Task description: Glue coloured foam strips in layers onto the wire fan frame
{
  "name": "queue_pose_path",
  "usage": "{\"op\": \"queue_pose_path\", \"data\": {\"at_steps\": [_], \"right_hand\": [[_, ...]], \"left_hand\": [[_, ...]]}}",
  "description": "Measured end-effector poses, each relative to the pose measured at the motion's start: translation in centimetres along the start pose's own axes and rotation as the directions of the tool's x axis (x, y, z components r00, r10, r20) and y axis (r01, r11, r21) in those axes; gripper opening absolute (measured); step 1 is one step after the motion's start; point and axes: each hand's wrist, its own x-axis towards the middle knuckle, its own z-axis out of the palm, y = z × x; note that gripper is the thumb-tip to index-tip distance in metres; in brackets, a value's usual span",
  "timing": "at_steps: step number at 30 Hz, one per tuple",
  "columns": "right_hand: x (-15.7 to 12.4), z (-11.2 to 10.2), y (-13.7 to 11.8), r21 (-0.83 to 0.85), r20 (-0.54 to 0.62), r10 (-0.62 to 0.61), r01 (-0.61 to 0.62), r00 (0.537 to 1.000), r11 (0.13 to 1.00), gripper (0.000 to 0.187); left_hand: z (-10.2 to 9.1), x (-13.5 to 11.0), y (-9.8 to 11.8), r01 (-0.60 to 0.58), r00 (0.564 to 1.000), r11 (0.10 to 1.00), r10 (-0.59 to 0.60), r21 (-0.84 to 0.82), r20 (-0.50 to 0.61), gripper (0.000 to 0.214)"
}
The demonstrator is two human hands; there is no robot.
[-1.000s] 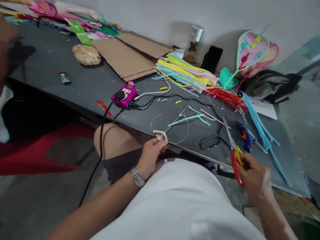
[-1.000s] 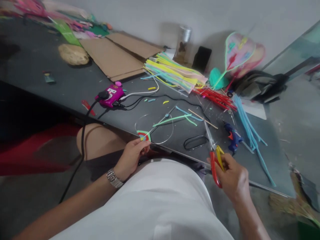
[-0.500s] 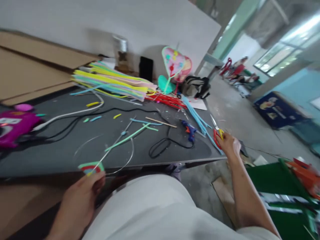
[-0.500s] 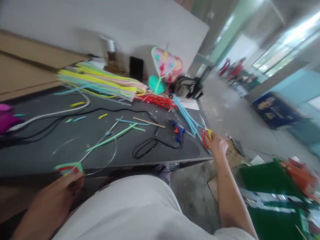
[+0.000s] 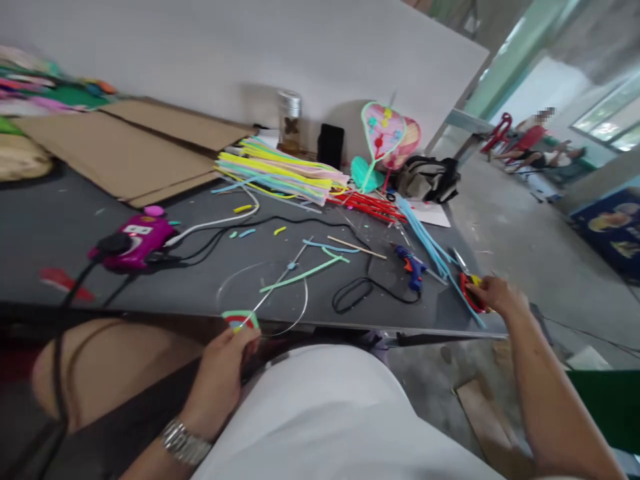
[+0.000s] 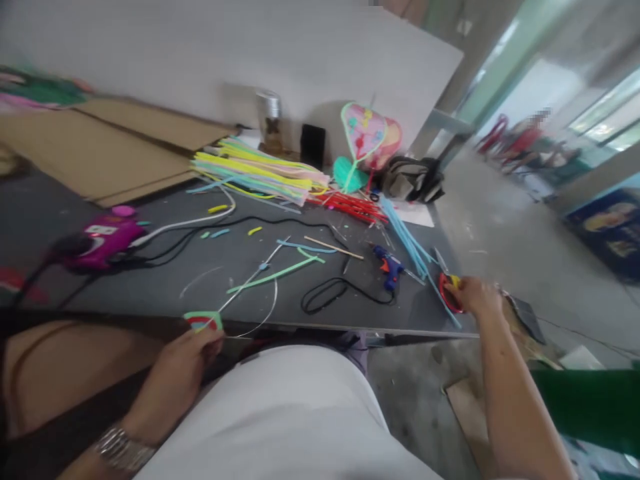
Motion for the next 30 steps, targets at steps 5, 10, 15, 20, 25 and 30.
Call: {"op": "queue_pose_path", "data": {"at_steps": [5,10,15,20,25,30], "right_hand": [[-2.1,-1.5,-10.6,0.104,-0.241,-0.347,0.380,0.906,0.919,0.028],[-8.5,-1.5,-27.5,-0.041,-0.455,-0.868,0.969,0.201,0.245,0.022],[-9.5,-1.1,-33.4,-0.207,-0.415,-0.909,0.971,0.023,0.119,0.023],[-7.6,-1.6,-31.4,-0.119,-0.498,-0.863,0.979,0.083,0.163,0.022],[-11.8,-2.1,-29.0,0.440,-0.615,-0.683,0.890,0.394,0.117,0.012],[-17.4,-2.1,-27.9,0.161,-0.703,-0.711,0.977,0.014,-0.140,0.011]], "left_hand": [[0.3,-0.7,0.6,0.066,0.995,0.992,-0.058,-0.108,0.083,0.030],[0.1,-1.3,0.8,0.041,0.994,0.988,-0.025,-0.150,0.106,0.031],[-0.5,-1.4,1.7,0.035,0.995,0.978,-0.015,-0.204,0.098,0.036],[-0.7,-1.3,2.1,0.091,0.994,0.954,-0.069,-0.285,0.085,0.033],[-0.4,-2.0,2.7,0.081,0.988,0.951,-0.037,-0.298,0.152,0.033],[0.0,-3.7,4.4,0.010,0.973,0.940,0.069,-0.341,0.220,0.034]]}}
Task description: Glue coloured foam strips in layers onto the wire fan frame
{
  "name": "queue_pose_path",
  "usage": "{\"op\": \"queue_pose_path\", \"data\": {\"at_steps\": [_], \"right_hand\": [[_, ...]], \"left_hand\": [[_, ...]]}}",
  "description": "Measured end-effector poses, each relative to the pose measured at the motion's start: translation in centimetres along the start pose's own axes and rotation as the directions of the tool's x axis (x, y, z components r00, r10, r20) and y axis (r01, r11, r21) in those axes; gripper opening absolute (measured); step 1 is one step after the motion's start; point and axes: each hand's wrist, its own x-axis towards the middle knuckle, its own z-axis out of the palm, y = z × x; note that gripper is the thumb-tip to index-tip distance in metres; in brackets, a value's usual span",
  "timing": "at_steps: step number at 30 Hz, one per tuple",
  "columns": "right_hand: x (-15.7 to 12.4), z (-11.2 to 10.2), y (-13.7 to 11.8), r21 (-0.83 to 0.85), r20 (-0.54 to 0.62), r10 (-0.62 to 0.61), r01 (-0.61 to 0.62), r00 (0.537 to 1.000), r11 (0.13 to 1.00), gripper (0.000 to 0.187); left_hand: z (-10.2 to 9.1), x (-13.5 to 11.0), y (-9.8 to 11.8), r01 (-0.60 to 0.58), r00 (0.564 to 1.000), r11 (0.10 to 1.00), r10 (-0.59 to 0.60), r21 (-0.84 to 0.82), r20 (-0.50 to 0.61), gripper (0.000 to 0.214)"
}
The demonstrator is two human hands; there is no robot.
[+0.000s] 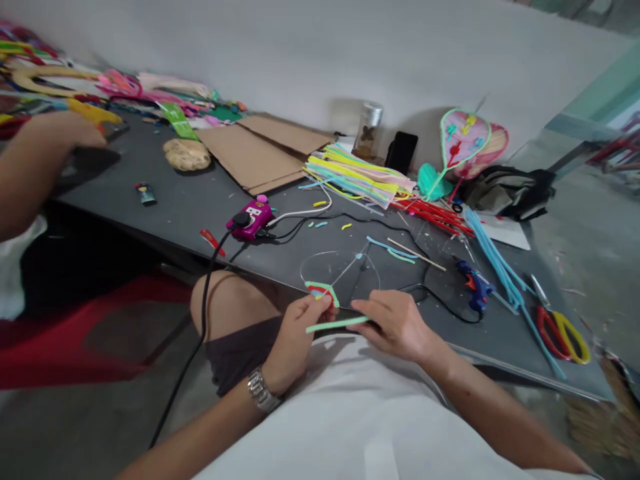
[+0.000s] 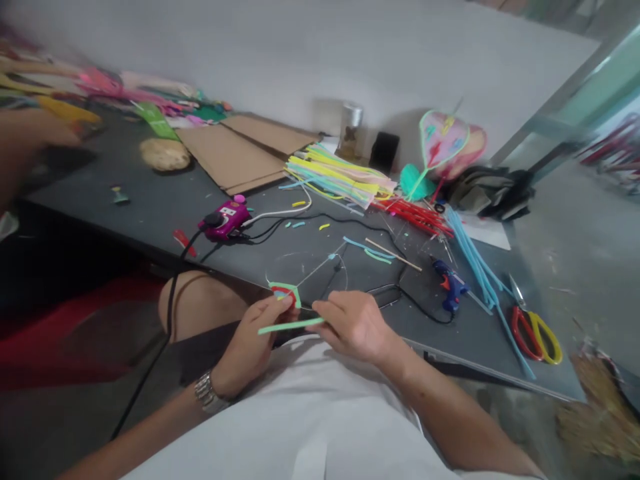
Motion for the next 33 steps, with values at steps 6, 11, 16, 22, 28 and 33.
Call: {"op": "queue_pose_path", "data": {"at_steps": [6,11,16,22,28,33], "right_hand": [[3.0,-3.5,2.1,-0.069,-0.206,-0.008,-0.006,0.979,0.998,0.017],[6.2,-8.9,4.1,0.200,-0.547,0.305,-0.233,0.780,0.952,0.019],[6.6,-11.3,4.5,0.473,-0.580,0.527,-0.270,0.622,0.839,0.025],[5.8,-10.5,5.9,0.532,-0.543,0.623,-0.342,0.563,0.774,0.031],[5.7,-9.5,6.2,0.609,-0.492,0.689,-0.355,0.532,0.709,0.031],[4.8,-8.0,6.7,0.701,-0.399,0.748,-0.349,0.531,0.622,0.032]], "left_hand": [[0.2,1.0,1.3,-0.290,0.957,0.943,0.286,0.165,0.050,0.029],[0.9,5.0,4.2,-0.488,0.857,0.816,0.516,0.310,-0.010,0.033],[3.1,5.5,6.7,-0.426,0.863,0.882,0.329,0.200,0.384,0.045],[4.7,3.1,4.4,-0.011,0.828,0.999,0.038,-0.052,0.559,0.037],[5.3,2.8,4.0,0.057,0.912,0.994,-0.014,-0.091,0.409,0.037],[5.3,3.2,3.7,-0.011,0.958,1.000,0.015,-0.013,0.287,0.040]]}}
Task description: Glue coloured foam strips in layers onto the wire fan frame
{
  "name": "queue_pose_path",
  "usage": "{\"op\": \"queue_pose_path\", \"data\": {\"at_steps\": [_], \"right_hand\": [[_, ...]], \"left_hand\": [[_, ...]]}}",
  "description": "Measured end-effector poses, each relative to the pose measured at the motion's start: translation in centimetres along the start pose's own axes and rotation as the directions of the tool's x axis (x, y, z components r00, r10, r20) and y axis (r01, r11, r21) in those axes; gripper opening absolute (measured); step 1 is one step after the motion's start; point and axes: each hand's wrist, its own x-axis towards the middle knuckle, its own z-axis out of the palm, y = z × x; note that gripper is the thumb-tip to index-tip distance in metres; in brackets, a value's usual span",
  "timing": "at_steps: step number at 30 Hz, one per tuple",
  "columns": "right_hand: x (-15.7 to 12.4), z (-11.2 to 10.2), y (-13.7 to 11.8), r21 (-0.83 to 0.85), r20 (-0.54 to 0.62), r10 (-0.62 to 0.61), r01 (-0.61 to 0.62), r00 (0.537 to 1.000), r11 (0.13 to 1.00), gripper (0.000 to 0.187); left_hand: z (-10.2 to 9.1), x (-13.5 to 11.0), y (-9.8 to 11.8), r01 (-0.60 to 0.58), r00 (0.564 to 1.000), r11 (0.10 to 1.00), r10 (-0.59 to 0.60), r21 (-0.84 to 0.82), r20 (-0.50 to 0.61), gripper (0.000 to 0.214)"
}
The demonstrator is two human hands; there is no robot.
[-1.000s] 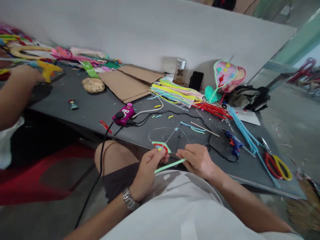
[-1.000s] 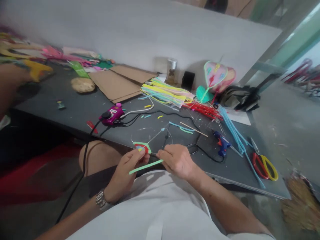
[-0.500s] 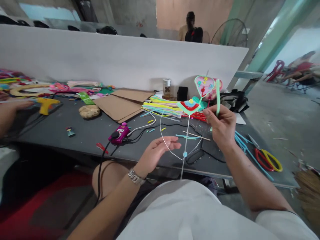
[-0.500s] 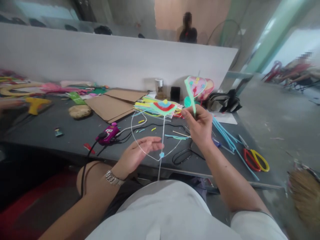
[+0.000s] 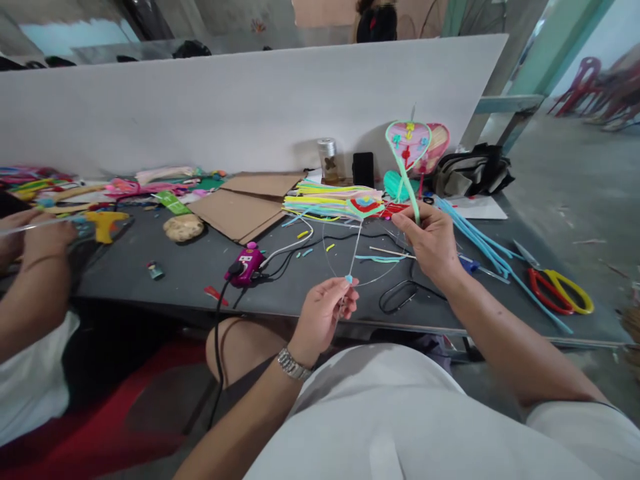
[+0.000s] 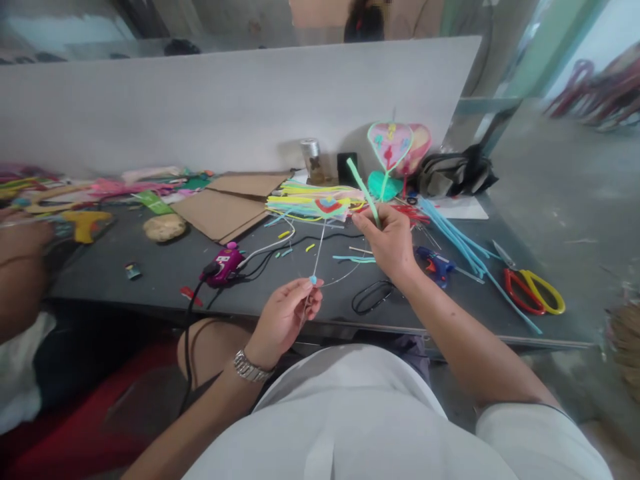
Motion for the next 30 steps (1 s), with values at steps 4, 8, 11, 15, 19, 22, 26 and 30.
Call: {"op": "queue_pose_path", "data": {"at_steps": [4,8,11,15,19,22,26,30], "right_hand": [[-0.6,0.1,0.8,0.128,0.072,0.136,-0.144,0.988,0.981,0.038],[-0.9,0.2,0.5,0.252,0.099,0.254,-0.271,0.962,0.929,0.043],[-1.0,0.1,0.2,0.270,0.159,0.314,-0.347,0.936,0.898,0.044],[-1.4,0.0,0.6,0.230,0.146,0.341,-0.367,0.929,0.901,0.046],[-2.2,0.0,1.2,0.152,0.112,0.266,-0.282,0.957,0.947,0.043],[-2.6,-0.1,1.5,0.121,0.135,0.246,-0.263,0.960,0.957,0.040],[-2.8,0.0,1.6,0.193,0.166,0.342,-0.371,0.925,0.908,0.042],[-3.1,0.0,1.9,0.253,0.213,0.417,-0.462,0.884,0.850,0.044]], "left_hand": [[0.1,-0.1,-0.7,-0.048,0.998,0.999,0.049,0.022,-0.045,0.034],[0.3,-0.4,-1.1,-0.096,0.993,0.995,0.098,0.030,-0.063,0.035],[0.3,-0.5,-1.3,-0.113,0.992,0.993,0.115,0.044,-0.058,0.034],[0.3,-0.5,-1.5,-0.111,0.991,0.992,0.114,0.054,-0.070,0.031],[0.2,-0.2,-2.0,-0.135,0.988,0.988,0.140,0.072,-0.068,0.030],[0.0,-0.1,-2.4,-0.177,0.978,0.971,0.192,0.159,-0.084,0.031],[-0.4,-0.3,-2.7,-0.237,0.962,0.940,0.262,0.246,-0.073,0.038],[-0.7,-0.6,-3.2,-0.284,0.951,0.921,0.306,0.266,-0.043,0.040]]}}
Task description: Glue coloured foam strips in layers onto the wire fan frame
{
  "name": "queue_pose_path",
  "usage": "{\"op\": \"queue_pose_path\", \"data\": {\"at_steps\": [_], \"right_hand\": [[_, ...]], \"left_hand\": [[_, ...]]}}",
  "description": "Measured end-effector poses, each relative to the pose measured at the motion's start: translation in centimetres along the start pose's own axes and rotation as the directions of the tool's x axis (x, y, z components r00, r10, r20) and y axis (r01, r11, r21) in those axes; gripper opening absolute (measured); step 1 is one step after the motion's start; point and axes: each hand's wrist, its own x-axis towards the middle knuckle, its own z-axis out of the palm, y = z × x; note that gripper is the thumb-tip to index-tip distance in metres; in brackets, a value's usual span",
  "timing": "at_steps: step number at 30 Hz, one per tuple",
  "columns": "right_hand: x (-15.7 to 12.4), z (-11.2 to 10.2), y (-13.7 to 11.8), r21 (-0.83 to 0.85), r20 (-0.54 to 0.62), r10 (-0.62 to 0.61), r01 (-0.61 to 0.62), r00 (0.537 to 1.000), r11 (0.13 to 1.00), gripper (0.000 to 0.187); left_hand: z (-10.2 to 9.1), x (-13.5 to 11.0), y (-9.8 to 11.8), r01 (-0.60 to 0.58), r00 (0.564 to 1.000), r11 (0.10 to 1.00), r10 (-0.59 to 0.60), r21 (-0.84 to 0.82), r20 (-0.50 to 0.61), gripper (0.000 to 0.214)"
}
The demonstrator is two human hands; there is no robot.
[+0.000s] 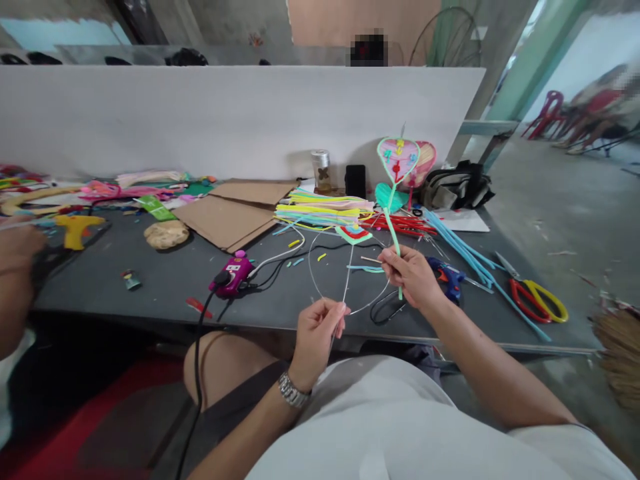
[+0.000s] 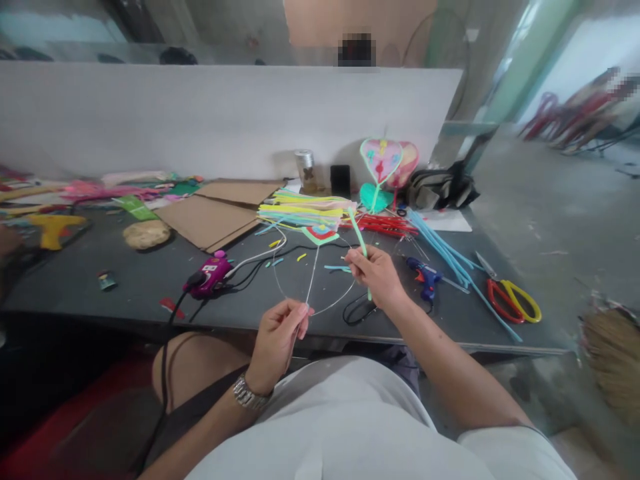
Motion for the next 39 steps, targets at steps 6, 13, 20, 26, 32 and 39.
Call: {"op": "queue_pose_path", "data": {"at_steps": [6,13,20,26,32,39], "right_hand": [[-0.5,-0.1,0.3,0.036,0.017,0.020,-0.021,1.000,0.999,0.043],[-1.0,0.4,0.5,-0.013,-0.004,-0.063,0.063,0.998,0.998,0.044],[-1.0,0.3,1.4,-0.134,0.068,-0.112,0.120,0.991,0.984,0.042],[-0.6,0.7,1.1,-0.177,0.087,-0.143,0.157,0.986,0.972,0.043],[-0.3,1.1,0.6,-0.346,0.127,-0.235,0.265,0.964,0.900,0.043],[-1.5,0.7,-0.1,-0.716,0.069,-0.577,0.443,0.814,0.540,0.034]], "left_hand": [[-0.2,-0.2,-0.1,0.006,0.999,1.000,-0.007,0.026,0.042,0.033],[-2.0,1.3,2.2,0.060,0.980,0.996,-0.072,0.070,0.184,0.033],[-2.5,3.9,4.1,0.164,0.975,0.974,-0.136,-0.158,0.174,0.040],[-2.6,6.7,6.8,0.149,0.974,0.969,-0.108,-0.200,0.200,0.046],[-2.6,8.5,8.4,0.059,0.994,0.983,-0.042,-0.175,0.098,0.039],[-2.4,8.1,7.5,0.027,0.999,0.985,-0.032,-0.172,-0.022,0.041]]}}
